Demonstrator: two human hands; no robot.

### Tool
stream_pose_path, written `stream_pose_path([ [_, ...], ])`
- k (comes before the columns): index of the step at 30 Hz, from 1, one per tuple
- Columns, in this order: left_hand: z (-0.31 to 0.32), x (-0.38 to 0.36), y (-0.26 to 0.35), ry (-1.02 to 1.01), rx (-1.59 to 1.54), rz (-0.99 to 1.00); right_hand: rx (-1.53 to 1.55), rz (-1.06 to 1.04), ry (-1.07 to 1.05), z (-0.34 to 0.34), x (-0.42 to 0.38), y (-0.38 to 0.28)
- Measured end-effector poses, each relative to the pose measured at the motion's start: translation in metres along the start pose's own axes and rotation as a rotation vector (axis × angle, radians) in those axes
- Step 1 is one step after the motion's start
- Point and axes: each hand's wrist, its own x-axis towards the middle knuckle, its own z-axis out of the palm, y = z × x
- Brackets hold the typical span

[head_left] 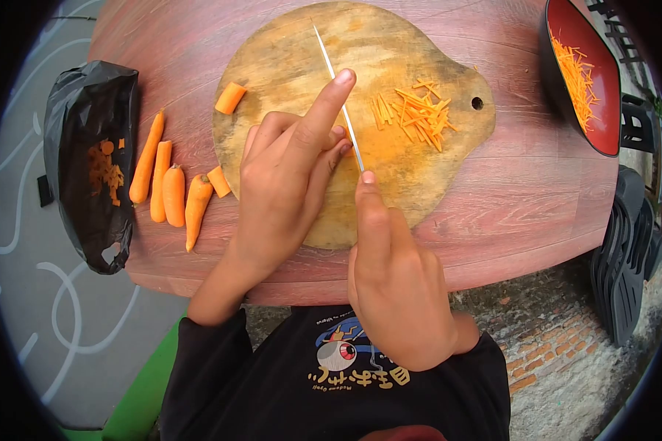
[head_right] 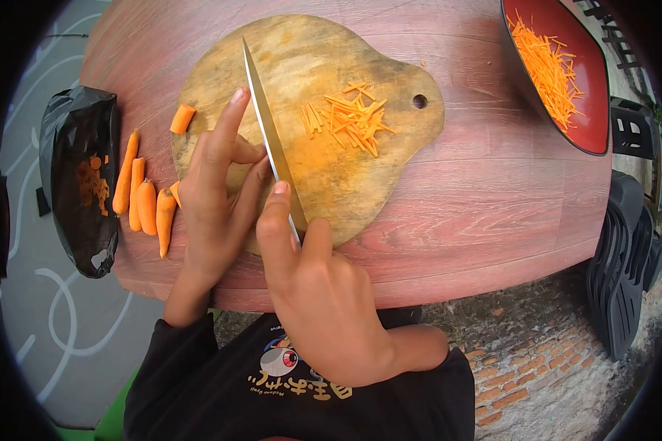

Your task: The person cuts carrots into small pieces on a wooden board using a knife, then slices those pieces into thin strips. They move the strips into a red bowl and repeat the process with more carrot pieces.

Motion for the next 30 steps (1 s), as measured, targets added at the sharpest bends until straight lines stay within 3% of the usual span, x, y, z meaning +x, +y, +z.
stream_pose_path([
  [2,0.000,0.000,0.001,-0.002,-0.017,-0.019,-0.029,-0.013,0.022,0.002,0.001,0.000],
  [4,-0.001,0.000,0.003,-0.017,-0.029,-0.045,-0.260,-0.122,0.111,0.006,0.002,0.002],
  [11,-0.005,-0.005,0.000,-0.103,-0.089,-0.157,-0.203,-0.142,0.089,0.007,0.008,0.006],
  [13,-0.007,-0.003,0.004,-0.111,-0.087,-0.174,-0.094,-0.043,-0.056,0.005,0.014,0.003],
  [18,0.000,-0.004,0.003,-0.059,-0.036,-0.108,-0.064,-0.054,-0.002,0.005,0.032,-0.001],
  [20,-0.003,-0.006,0.005,-0.088,-0.006,-0.210,-0.089,-0.053,0.008,0.005,0.032,-0.002],
  [23,0.000,-0.005,0.002,-0.044,-0.044,-0.127,-0.045,-0.060,0.046,0.005,0.026,-0.001],
  [30,-0.002,-0.007,-0.001,-0.051,-0.084,-0.162,-0.042,-0.053,0.014,0.002,0.023,-0.004],
])
